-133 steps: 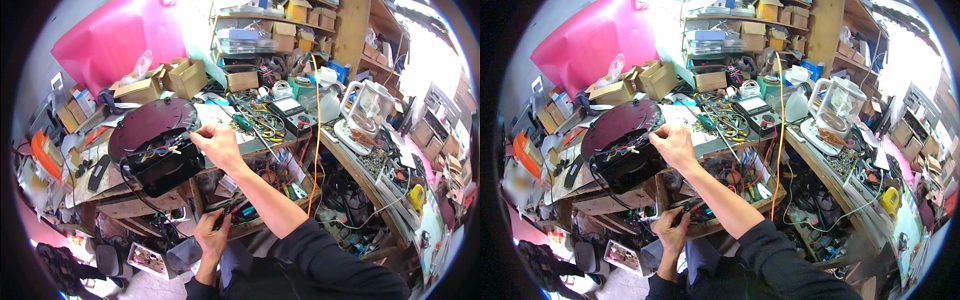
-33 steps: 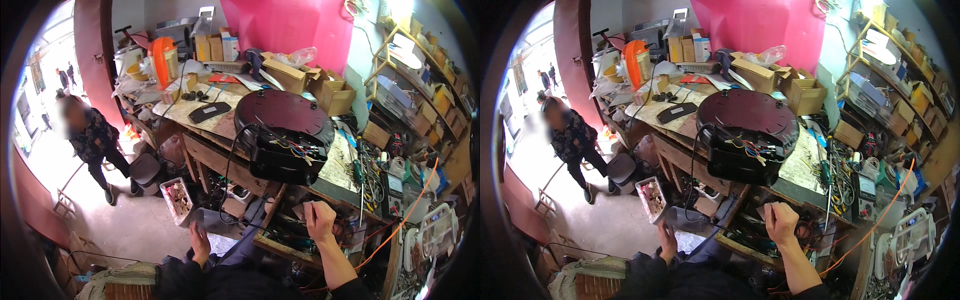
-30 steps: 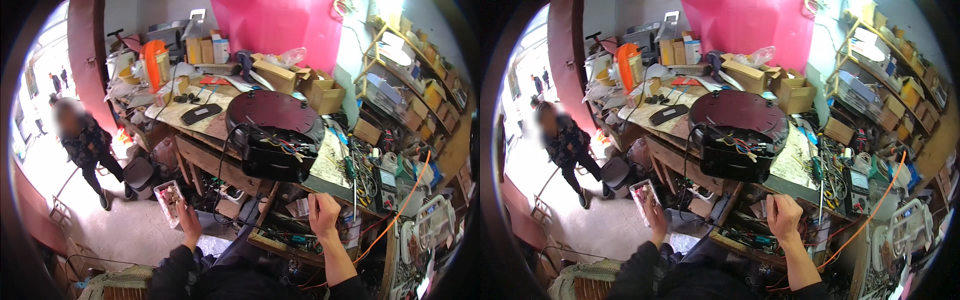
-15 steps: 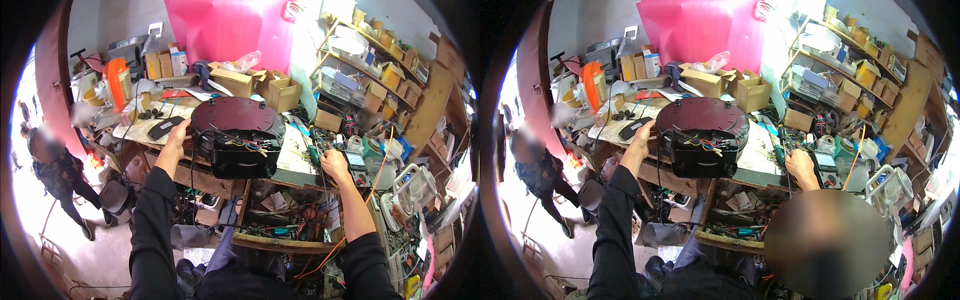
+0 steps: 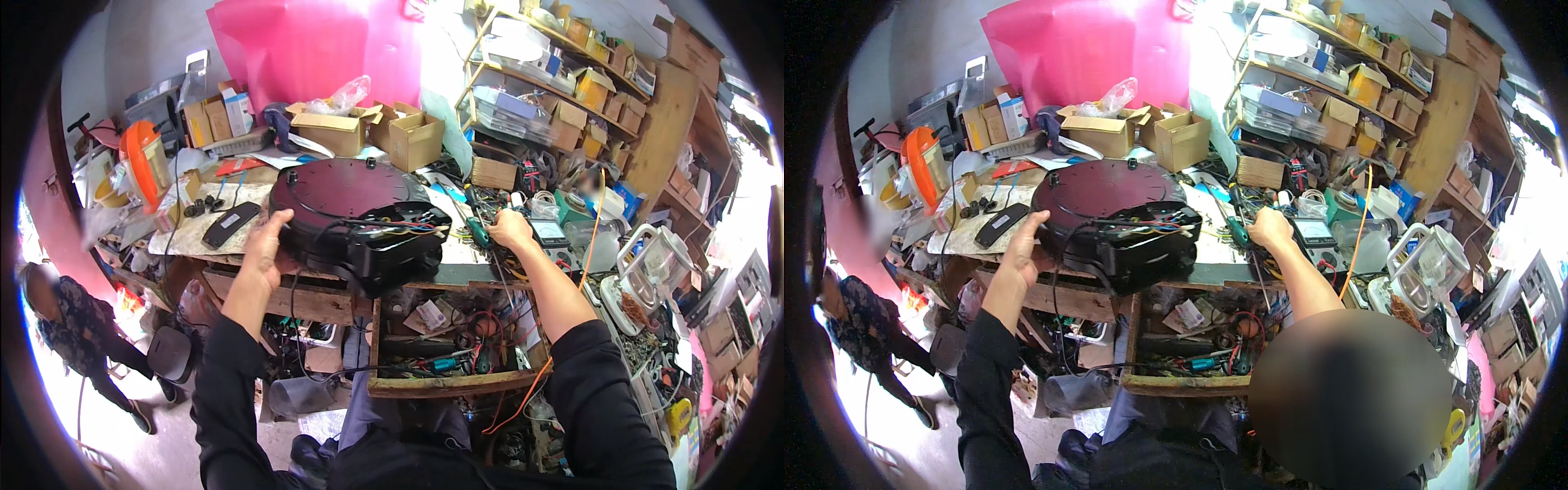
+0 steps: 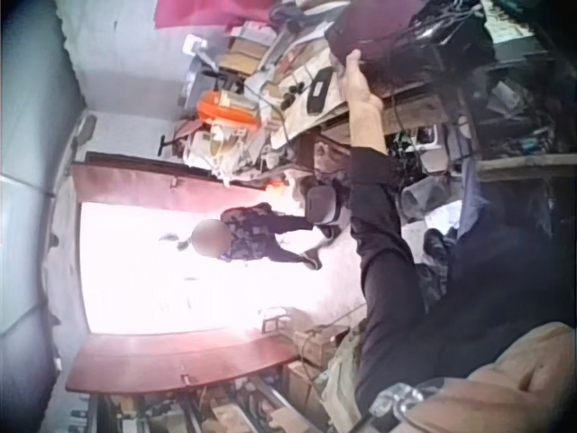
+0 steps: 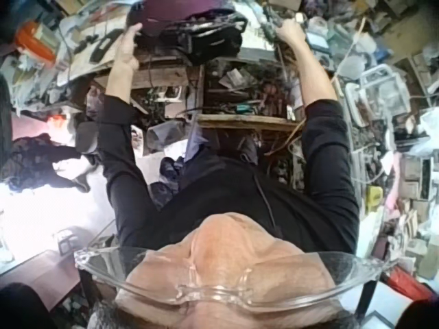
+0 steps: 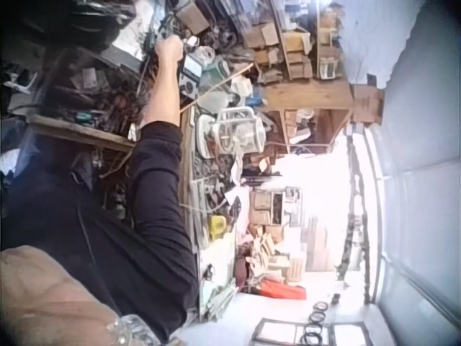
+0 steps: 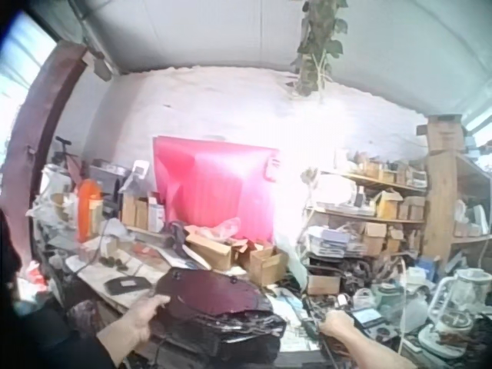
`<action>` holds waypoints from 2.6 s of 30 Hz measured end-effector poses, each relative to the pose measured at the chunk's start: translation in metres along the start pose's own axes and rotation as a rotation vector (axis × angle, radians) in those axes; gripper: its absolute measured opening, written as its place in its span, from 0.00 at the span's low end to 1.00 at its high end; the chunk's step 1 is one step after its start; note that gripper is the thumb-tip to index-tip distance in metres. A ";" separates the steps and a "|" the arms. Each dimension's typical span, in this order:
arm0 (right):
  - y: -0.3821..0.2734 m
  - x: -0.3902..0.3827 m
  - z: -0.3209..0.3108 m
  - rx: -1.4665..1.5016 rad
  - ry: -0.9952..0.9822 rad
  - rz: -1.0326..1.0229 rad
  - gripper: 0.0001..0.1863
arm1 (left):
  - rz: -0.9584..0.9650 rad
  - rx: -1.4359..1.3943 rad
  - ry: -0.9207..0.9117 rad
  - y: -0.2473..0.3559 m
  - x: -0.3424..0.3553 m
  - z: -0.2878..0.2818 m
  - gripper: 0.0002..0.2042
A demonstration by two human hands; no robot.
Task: The person sits at a cluttered workbench and uses a multimeter to test wires on a disassembled circular electronic device. They then use a screwdriver to remove and reattach screws on the device's casing, open the lid, and continue probing internal wiring.
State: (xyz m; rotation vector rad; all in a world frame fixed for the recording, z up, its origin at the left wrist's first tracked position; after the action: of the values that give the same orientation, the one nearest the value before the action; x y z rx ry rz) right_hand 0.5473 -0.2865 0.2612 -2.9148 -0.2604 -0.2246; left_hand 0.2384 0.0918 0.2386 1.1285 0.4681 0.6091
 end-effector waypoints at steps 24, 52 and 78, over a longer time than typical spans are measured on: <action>0.019 0.036 -0.037 0.885 0.003 0.026 0.15 | 0.347 0.087 -0.409 -0.044 -0.117 0.058 0.25; -0.174 -0.091 -0.175 1.210 0.068 -0.729 0.07 | 1.250 1.190 -0.571 -0.060 -0.149 0.123 0.15; -0.243 -0.104 -0.223 0.936 -0.103 -0.793 0.17 | 0.800 0.676 -0.488 0.036 -0.028 0.129 0.08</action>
State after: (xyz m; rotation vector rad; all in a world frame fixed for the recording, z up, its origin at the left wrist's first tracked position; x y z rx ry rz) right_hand 0.3704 -0.1176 0.5058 -1.7815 -1.1630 -0.0339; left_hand 0.2912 -0.0049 0.3204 2.0779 -0.2620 0.8494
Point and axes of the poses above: each hand's wrist, its own x-axis towards the middle knuckle, its own z-axis out of the palm, y = z × x, the point moved 4 cm from there along x, towards the middle knuckle, and after that the axes turned 6 degrees about z, right-handed, at the moved point
